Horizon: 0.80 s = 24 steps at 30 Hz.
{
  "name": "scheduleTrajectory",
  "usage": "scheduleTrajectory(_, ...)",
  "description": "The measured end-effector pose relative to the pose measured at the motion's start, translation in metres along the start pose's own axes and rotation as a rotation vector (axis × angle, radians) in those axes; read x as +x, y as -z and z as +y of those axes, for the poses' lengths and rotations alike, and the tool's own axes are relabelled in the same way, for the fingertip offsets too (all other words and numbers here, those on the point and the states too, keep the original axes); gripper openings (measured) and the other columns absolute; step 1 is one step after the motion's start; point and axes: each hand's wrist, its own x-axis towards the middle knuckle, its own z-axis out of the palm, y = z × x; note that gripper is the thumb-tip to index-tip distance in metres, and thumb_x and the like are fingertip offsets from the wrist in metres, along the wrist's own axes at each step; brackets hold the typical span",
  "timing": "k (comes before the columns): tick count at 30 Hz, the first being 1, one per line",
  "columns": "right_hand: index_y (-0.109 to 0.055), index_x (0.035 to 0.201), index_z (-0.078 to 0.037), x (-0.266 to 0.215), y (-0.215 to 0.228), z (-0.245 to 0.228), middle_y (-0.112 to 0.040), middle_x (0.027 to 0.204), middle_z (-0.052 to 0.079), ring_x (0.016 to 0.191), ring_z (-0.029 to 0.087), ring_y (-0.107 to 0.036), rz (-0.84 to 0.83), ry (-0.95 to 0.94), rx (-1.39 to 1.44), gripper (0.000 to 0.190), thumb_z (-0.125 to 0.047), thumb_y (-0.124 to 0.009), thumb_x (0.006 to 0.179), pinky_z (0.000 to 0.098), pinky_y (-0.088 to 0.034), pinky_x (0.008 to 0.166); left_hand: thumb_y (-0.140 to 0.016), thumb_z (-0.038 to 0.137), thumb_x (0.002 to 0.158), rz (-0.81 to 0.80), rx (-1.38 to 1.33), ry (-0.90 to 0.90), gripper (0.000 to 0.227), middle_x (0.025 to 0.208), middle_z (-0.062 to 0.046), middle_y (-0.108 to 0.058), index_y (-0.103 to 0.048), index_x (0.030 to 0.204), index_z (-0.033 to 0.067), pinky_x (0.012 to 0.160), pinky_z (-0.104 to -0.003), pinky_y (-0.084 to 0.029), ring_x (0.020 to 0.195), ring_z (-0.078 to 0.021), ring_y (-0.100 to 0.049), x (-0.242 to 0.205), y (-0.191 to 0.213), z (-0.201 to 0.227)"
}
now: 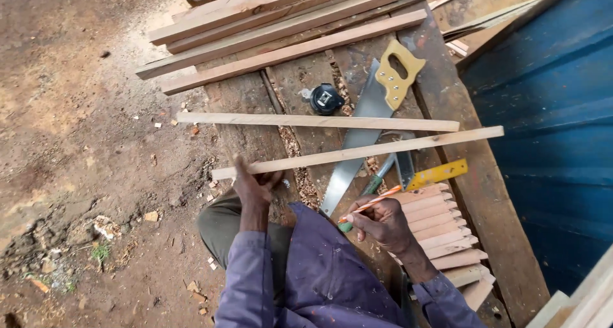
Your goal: Marking wooden slats with a pencil for further processing in a workshop.
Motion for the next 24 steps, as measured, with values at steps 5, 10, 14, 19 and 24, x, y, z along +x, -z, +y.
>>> scheduleTrajectory(5, -0.073, 0.088, 0.011, 0.017, 0.021, 0.025, -0.061, 0.043, 0.018, 0.038, 0.017, -0.066, 0.058, -0.007, -0.06, 0.011, 0.004, -0.077, 0.081, 0.0248, -0.053, 0.043, -0.066, 0.04, 0.096, -0.281, 1.026, -0.101, 0.058, 0.075, -0.032, -0.072, -0.065, 0.082, -0.0157, 0.049, -0.042, -0.064, 0.055, -0.0375, -0.072, -0.082, -0.022, 0.033)
scheduleTrajectory(10, -0.072, 0.089, 0.01, 0.028, 0.024, 0.034, -0.062, 0.043, 0.017, 0.038, 0.017, -0.067, 0.066, -0.029, -0.076, 0.011, 0.003, -0.076, 0.082, 0.0246, -0.052, 0.043, -0.066, 0.044, 0.1, -0.324, 1.016, -0.171, 0.053, 0.069, -0.024, -0.072, -0.067, 0.094, -0.0085, 0.044, -0.032, -0.063, 0.051, -0.0254, -0.073, -0.056, -0.078, 0.024)
scheduleTrajectory(14, -0.076, 0.085, 0.006, 0.034, 0.008, 0.001, -0.062, 0.049, 0.01, 0.039, 0.013, -0.058, 0.003, -0.044, -0.185, 0.01, -0.004, -0.073, 0.086, 0.0239, -0.049, 0.037, -0.069, 0.029, 0.097, -0.265, 0.66, 0.004, 0.046, 0.061, -0.02, -0.069, -0.066, 0.102, -0.0168, 0.043, -0.034, -0.059, 0.045, -0.0264, -0.069, -0.038, -0.127, 0.007)
scheduleTrajectory(19, -0.073, 0.087, 0.008, 0.029, 0.014, 0.012, -0.062, 0.053, 0.012, 0.039, 0.015, -0.057, 0.085, -0.039, -0.207, 0.01, -0.002, -0.073, 0.085, 0.0269, -0.052, 0.038, -0.067, 0.033, 0.091, 0.027, 0.877, -0.053, 0.032, 0.071, -0.006, -0.066, -0.059, 0.08, 0.0041, 0.052, -0.031, -0.057, 0.06, -0.0179, -0.068, -0.007, -0.147, -0.005)
scheduleTrajectory(24, -0.074, 0.087, 0.008, 0.036, 0.01, -0.005, -0.057, 0.047, 0.011, 0.039, 0.017, -0.055, 0.034, -0.011, -0.216, 0.011, -0.003, -0.073, 0.085, 0.0271, -0.049, 0.041, -0.069, 0.022, 0.095, -0.113, 0.451, -0.038, 0.073, 0.088, -0.03, -0.071, -0.03, 0.145, -0.0147, 0.041, -0.031, -0.06, 0.054, -0.028, -0.072, -0.024, -0.136, 0.011)
